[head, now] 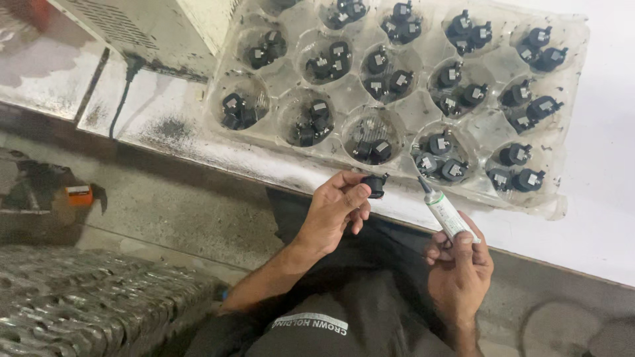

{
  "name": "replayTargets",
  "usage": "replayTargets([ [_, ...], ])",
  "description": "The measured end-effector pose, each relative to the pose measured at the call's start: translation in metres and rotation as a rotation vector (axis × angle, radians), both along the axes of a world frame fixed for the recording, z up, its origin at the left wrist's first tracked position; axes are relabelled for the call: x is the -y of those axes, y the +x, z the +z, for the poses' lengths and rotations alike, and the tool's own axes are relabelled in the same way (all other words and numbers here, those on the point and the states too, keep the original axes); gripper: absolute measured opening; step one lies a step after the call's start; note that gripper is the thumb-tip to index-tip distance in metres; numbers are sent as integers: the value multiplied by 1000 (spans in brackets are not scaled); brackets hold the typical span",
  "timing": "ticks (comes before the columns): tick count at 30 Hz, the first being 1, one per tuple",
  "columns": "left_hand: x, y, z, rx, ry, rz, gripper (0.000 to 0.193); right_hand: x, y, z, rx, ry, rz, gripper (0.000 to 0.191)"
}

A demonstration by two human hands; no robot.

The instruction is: The person picks black plug-shaped components one at a time from a plastic tray, squeezes adhesive from a tube onto each component, and places the treated component back into the tray. The person repeats this cycle continuously across the workbench.

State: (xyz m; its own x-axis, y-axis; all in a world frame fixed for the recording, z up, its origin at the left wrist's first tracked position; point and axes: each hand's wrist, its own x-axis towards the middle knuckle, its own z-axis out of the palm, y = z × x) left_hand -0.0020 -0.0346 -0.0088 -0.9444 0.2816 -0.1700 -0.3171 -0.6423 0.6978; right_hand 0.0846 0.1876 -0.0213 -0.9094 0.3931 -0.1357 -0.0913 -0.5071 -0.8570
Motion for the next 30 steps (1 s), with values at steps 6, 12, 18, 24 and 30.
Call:
replayTargets([
  [6,4,-4,-7,-7,20,3,37,0,-4,-3,-20,18,-35,39],
  [12,4,-5,-12,3,38,16,36,-2,-6,-7,-50,6,-38,38],
  [18,4,-5,-18,1,12,25,34,-1,-5,-10,-47,5,-38,39],
  [24,8,-4,-16,-18,7,4,35,1,-3,-11,-95,18,5,40],
  [30,6,-3,-18,2,0,-3,33,6,1,-17,-110,103,-30,42],
])
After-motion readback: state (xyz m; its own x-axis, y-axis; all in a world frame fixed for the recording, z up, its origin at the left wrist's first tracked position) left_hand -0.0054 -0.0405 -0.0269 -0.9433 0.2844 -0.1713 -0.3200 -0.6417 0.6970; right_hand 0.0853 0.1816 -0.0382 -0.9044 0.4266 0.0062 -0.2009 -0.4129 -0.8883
